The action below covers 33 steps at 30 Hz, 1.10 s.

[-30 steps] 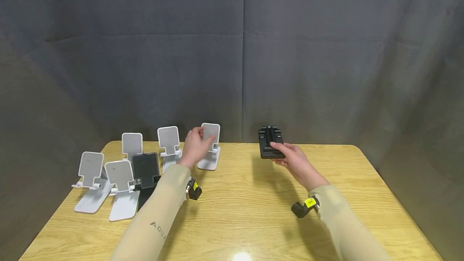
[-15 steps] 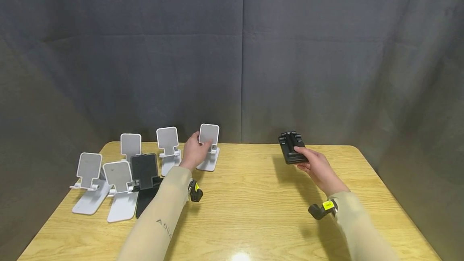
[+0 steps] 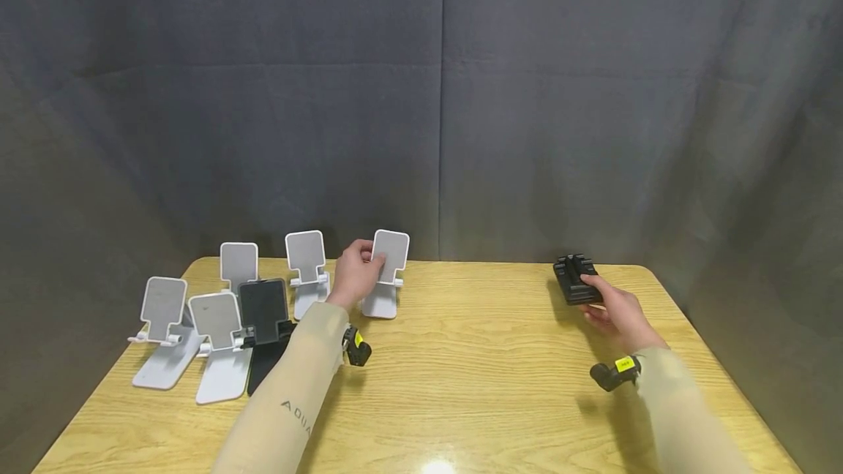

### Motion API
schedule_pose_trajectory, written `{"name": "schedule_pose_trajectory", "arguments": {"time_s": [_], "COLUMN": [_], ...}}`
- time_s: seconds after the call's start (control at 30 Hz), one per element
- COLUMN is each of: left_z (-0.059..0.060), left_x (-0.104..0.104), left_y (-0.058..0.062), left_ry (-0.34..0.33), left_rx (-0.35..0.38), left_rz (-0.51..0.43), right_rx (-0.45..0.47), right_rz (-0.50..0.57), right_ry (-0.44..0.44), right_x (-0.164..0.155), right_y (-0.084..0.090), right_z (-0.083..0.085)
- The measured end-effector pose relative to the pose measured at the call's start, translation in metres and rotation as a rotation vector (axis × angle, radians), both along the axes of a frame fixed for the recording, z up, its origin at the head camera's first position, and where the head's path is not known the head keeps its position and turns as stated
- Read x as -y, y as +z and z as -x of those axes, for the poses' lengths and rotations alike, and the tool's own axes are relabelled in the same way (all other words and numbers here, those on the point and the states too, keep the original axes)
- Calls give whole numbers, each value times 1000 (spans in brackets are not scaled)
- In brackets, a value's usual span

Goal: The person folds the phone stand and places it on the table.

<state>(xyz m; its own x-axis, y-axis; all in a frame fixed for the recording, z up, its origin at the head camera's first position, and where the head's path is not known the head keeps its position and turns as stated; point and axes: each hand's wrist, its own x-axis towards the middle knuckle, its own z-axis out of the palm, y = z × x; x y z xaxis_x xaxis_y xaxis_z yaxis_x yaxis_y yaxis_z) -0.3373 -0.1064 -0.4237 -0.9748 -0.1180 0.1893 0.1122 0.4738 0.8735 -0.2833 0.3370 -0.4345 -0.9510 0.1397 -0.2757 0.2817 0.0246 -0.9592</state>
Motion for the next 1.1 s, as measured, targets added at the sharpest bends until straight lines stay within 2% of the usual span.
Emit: {"name": "schedule_pose_trajectory", "arguments": {"time_s": [0.2,0.53,0.8,1.1], "left_z": [-5,-10,-14,-18], "left_x": [-6,-7,-12,-18], "left_y": [-2,3,0,1], "left_ry": [-36,-58,-85,-93], "left_rx": [3,20,3,-28], "left_rz": [14,34,14,-46], "right_rx": [42,110,185,190], "right_rz": [-85,-37,-260,-353], "right_ry": [-27,-102,-185,-125], "right_x": [-24,-49,-55,-55], "right_y": [-4,-10,-12,-12], "right_z": [4,4,4,-3]}}
